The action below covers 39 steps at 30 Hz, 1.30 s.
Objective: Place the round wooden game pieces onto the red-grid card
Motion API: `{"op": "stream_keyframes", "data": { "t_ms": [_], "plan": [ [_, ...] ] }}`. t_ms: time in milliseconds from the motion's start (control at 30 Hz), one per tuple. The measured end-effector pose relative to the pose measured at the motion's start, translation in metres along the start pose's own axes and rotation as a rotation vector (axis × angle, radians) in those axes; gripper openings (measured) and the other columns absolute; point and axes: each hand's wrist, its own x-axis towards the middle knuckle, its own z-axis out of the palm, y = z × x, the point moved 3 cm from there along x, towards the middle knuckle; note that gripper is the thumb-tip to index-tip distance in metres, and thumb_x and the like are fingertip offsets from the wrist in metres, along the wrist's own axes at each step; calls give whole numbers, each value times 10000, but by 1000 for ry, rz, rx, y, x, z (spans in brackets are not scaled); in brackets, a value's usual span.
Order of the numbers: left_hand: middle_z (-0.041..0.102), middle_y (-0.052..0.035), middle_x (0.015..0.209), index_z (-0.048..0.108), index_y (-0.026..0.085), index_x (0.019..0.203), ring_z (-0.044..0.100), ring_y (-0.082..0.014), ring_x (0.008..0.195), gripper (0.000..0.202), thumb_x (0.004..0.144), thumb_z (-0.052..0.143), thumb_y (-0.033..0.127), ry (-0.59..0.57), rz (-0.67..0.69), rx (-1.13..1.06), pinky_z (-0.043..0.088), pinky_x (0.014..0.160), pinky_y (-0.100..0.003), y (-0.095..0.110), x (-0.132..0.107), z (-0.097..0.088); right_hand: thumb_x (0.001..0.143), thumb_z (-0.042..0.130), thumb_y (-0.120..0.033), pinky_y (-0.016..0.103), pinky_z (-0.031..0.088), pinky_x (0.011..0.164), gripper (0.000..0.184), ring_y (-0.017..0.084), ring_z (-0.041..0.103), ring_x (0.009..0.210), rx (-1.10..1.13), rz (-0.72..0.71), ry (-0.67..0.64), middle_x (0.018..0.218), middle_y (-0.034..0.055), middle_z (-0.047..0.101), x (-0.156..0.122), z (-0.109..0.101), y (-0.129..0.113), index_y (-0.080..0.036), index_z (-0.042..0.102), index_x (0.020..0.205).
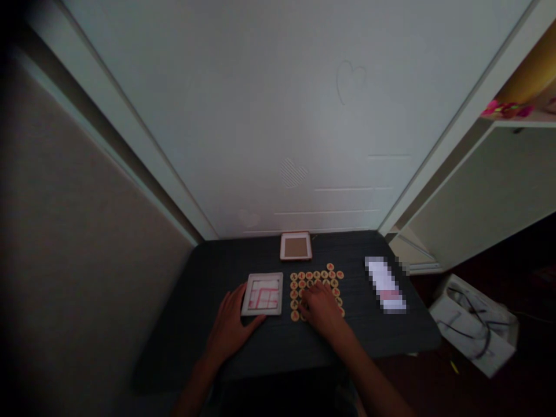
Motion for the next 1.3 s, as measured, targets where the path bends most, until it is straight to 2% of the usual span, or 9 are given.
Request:
{"op": "stream_keyframes", "data": {
  "t_ms": [233,567,833,1067,1200,1300],
  "plan": [
    [459,-144,1538,243,218,1554,425,-340,1419,894,841,639,584,12,-1,-13,257,1208,-576,-1,0,1,860,682,-232,371,378,911,34,267,600,974,-29,12,15,860,64,708,1,1,-2,-212,663,841],
    [473,-142,1526,220,239,1563,441,-347,1405,903,843,644,579,18,5,0,279,1191,-587,0,-1,0,852,672,-233,366,403,894,37,256,610,921,-20,14,20,837,64,698,1,1,0,-208,660,828],
    [444,-131,1551,230,232,1563,426,-339,1417,904,838,637,589,12,-7,-7,264,1207,-571,-3,-1,3,871,680,-239,318,457,848,46,227,627,924,165,5,86,914,54,691,1,-16,-4,-219,652,901],
    [429,-138,1559,231,224,1560,399,-343,1435,893,847,644,570,10,-19,-36,276,1202,-587,-1,0,0,876,664,-209,288,481,804,63,189,647,840,331,-41,114,889,24,681,6,-15,-15,-215,603,863],
    [441,-131,1549,301,229,1529,397,-343,1435,765,888,622,494,64,-38,-130,324,1178,-601,0,-2,-9,877,649,-191,286,492,810,73,185,654,859,375,-60,139,907,25,682,6,-16,-18,-220,586,856],
    [524,-98,1483,455,255,1430,462,-310,1393,555,920,597,422,156,-72,-269,365,1171,-562,7,-4,-22,888,641,-193,280,502,818,65,177,656,864,425,-87,150,925,25,680,5,-19,-21,-223,586,870]
  ]
}}
